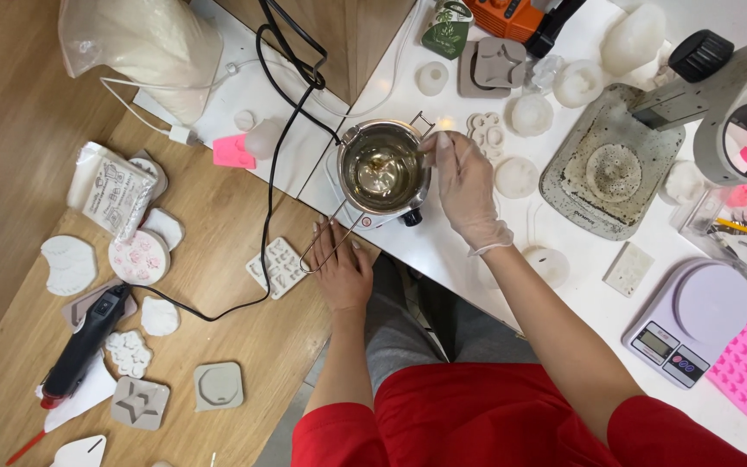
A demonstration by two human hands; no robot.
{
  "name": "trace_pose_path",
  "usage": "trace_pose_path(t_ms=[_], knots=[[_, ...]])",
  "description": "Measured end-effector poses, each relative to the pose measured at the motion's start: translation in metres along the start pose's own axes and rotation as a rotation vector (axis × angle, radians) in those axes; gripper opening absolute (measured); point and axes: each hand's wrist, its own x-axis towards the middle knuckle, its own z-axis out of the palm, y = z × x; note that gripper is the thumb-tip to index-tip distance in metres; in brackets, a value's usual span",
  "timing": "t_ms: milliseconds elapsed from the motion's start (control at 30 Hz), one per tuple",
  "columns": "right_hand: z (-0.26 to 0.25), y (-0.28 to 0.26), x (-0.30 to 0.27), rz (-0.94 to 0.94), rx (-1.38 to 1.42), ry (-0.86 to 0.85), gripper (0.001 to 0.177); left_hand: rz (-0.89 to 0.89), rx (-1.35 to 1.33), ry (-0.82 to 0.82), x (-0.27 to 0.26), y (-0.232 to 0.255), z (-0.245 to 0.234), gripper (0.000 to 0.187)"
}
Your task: Stirring melted wax in a pot on a heating plate and checking its temperature.
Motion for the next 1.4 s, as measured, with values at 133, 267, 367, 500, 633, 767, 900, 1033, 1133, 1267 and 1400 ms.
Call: trace_pose_path(t_ms=[133,267,367,500,633,767,900,1033,1133,1267,1400], knots=[[-0.003,0.006,0.003,-0.02,-0.064,-0.046,0.038,0.002,0.022,-0.002,0.001,0.001,0.0,0.055],[0.001,-0.003,0.003,-0.035,0.001,0.059,0.033,-0.006,0.018,-0.007,0.0,0.001,0.0,0.053],[-0.001,-0.001,0.003,-0.03,-0.002,-0.053,0.038,-0.001,0.023,-0.012,0.002,0.003,-0.001,0.054],[-0.004,0.001,0.006,-0.057,-0.015,0.021,0.036,-0.009,0.008,-0.02,0.002,0.0,0.001,0.056],[-0.005,-0.002,0.004,-0.075,-0.057,-0.084,0.036,-0.007,0.031,-0.014,-0.001,0.001,0.002,0.054],[-0.001,0.0,0.004,-0.038,-0.054,0.021,0.035,-0.006,0.026,-0.014,0.0,0.002,-0.001,0.056],[-0.005,-0.001,0.004,-0.041,-0.017,-0.061,0.039,-0.013,0.018,-0.024,0.0,0.002,0.0,0.057],[-0.006,0.002,0.008,-0.049,-0.024,0.047,0.034,-0.009,0.018,-0.012,-0.004,-0.001,0.006,0.057],[-0.003,-0.007,0.007,-0.04,0.034,-0.033,0.033,-0.006,0.021,-0.016,0.001,0.002,0.0,0.057],[-0.008,0.005,0.008,-0.04,0.021,-0.042,0.039,-0.021,0.012,-0.041,-0.003,0.0,0.004,0.058],[-0.006,0.003,0.009,-0.072,-0.001,-0.01,0.035,-0.011,0.015,-0.037,-0.003,0.0,0.004,0.058]])
